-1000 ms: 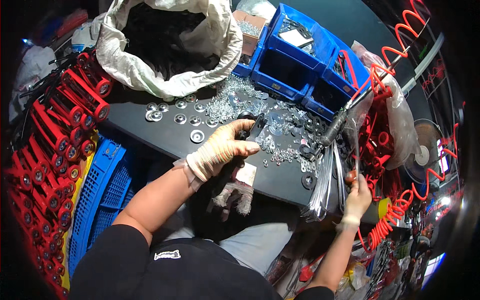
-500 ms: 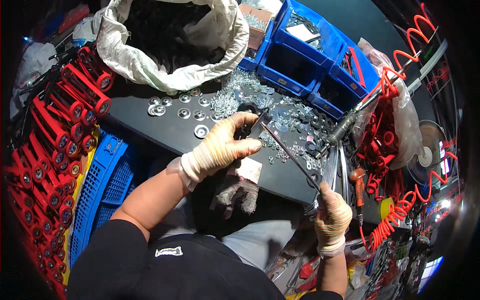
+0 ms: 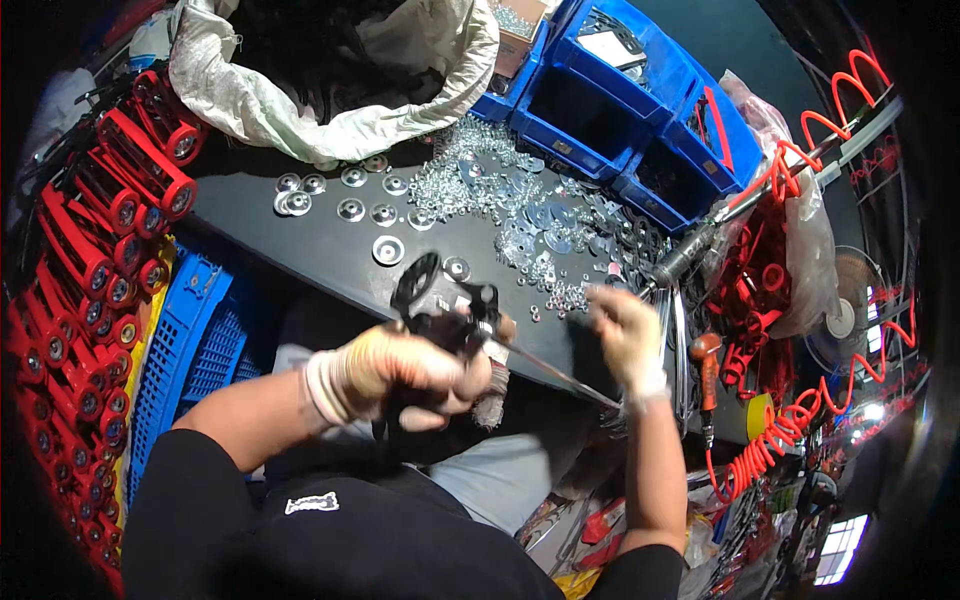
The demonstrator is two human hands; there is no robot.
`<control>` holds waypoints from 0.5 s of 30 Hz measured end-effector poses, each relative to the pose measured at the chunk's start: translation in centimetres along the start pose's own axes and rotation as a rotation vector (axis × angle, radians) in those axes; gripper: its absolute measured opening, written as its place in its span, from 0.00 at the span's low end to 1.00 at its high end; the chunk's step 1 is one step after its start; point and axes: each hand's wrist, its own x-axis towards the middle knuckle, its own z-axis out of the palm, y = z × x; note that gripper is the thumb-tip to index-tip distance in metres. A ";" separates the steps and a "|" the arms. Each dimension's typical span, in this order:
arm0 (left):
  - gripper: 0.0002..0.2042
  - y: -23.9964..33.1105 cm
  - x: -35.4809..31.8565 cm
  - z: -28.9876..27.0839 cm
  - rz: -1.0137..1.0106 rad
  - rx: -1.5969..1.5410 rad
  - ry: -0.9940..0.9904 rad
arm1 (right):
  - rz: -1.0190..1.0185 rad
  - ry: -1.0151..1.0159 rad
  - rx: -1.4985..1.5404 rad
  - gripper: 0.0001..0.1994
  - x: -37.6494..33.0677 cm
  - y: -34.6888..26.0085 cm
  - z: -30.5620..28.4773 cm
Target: The person assembles small metal hardware components using a pneumatic riveting tool.
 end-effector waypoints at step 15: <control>0.33 -2.8 -3.6 0.6 -0.312 -0.467 -0.282 | 0.432 -0.332 -0.198 0.13 5.8 2.1 -0.2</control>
